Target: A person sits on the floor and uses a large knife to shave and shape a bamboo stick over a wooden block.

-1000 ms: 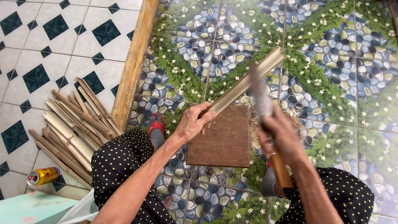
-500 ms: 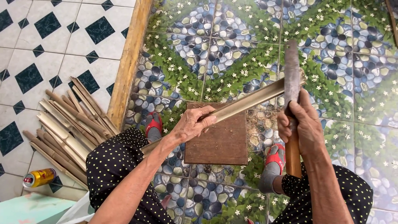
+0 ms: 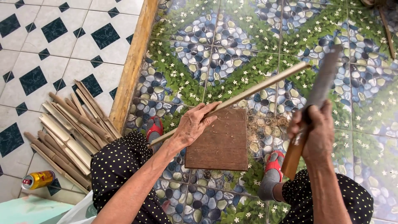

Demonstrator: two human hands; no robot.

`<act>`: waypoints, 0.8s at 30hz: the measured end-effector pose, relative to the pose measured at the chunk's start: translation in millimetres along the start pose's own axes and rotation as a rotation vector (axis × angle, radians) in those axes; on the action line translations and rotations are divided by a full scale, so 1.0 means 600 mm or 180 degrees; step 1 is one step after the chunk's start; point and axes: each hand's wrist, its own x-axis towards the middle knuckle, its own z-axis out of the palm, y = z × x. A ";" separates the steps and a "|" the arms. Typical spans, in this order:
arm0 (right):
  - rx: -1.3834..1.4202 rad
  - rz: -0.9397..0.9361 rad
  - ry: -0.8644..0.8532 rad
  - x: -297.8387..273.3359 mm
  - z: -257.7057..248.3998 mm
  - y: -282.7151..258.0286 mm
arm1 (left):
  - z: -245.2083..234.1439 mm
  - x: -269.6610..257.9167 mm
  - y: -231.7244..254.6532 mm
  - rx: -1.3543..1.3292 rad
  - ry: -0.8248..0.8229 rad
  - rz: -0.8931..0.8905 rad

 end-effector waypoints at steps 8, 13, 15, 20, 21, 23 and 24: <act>-0.0011 -0.0398 -0.0978 -0.042 0.042 0.048 | -0.022 0.008 0.018 0.0282 0.0338 -0.0376; -0.0692 -0.0072 -0.1139 -0.064 0.092 0.026 | -0.009 0.012 0.005 0.1033 0.0282 -0.0206; -0.0931 0.0485 -0.1653 -0.082 0.118 0.031 | 0.007 0.015 -0.023 0.1572 0.0212 -0.0054; -0.0674 0.0612 -0.1852 -0.073 0.118 0.061 | 0.014 0.012 -0.030 0.1760 0.0103 0.0133; -0.0773 0.0659 -0.1660 -0.068 0.112 0.056 | 0.008 0.006 -0.022 0.1762 0.0076 0.0139; -0.0696 0.0596 -0.1476 -0.040 0.081 0.046 | -0.008 0.003 -0.004 0.1720 0.0091 0.0117; -0.0623 0.0540 -0.1284 -0.027 0.064 0.040 | -0.015 0.000 0.006 0.1668 0.0101 0.0096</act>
